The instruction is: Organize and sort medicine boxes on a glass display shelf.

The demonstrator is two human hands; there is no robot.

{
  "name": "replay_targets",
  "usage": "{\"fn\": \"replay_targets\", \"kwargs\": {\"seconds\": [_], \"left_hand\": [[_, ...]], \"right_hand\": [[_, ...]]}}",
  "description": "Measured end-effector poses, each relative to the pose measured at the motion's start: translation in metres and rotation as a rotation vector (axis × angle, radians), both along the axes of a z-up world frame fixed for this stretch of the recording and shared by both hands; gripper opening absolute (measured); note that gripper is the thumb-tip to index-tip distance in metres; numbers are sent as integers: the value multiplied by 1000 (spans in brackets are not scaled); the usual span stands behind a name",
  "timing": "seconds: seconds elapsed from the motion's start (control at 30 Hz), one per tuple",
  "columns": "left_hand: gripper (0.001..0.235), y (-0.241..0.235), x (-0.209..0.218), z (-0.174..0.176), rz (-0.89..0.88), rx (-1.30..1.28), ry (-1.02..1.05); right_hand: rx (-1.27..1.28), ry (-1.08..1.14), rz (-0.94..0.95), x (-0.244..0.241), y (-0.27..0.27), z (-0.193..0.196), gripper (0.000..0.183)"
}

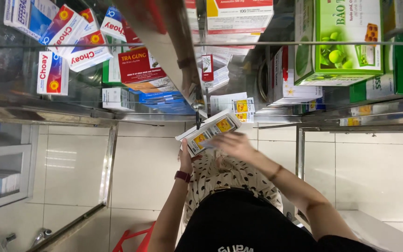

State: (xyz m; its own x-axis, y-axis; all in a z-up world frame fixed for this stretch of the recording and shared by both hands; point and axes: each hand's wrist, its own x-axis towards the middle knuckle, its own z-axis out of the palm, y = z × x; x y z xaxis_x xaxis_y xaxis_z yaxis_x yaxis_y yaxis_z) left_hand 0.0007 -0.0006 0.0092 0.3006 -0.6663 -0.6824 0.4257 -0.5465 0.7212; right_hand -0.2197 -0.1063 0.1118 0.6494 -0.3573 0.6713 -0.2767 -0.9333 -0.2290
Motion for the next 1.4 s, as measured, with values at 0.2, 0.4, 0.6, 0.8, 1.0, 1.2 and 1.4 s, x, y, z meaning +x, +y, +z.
{"fn": "replay_targets", "kwargs": {"seconds": [0.2,0.4,0.6,0.8,1.0,1.2,1.4], "left_hand": [[86,8,16,-30,-48,-7,136],[82,7,16,-9,-44,3,161],[86,7,20,-11,-49,-62,177],[82,3,20,-3,-4,-65,259],[78,3,21,-8,20,-44,248],[78,4,21,-9,-4,-69,234],[77,-2,18,9,-39,-106,175]], "right_hand": [[144,358,104,66,8,-57,56],[325,427,67,68,8,-101,31],[707,448,153,63,-2,-51,23],[486,230,-25,45,-9,-77,10],[440,333,-181,31,-17,-65,12],[79,695,-227,7,-23,-7,39],[434,814,-172,9,-19,5,40]]}}
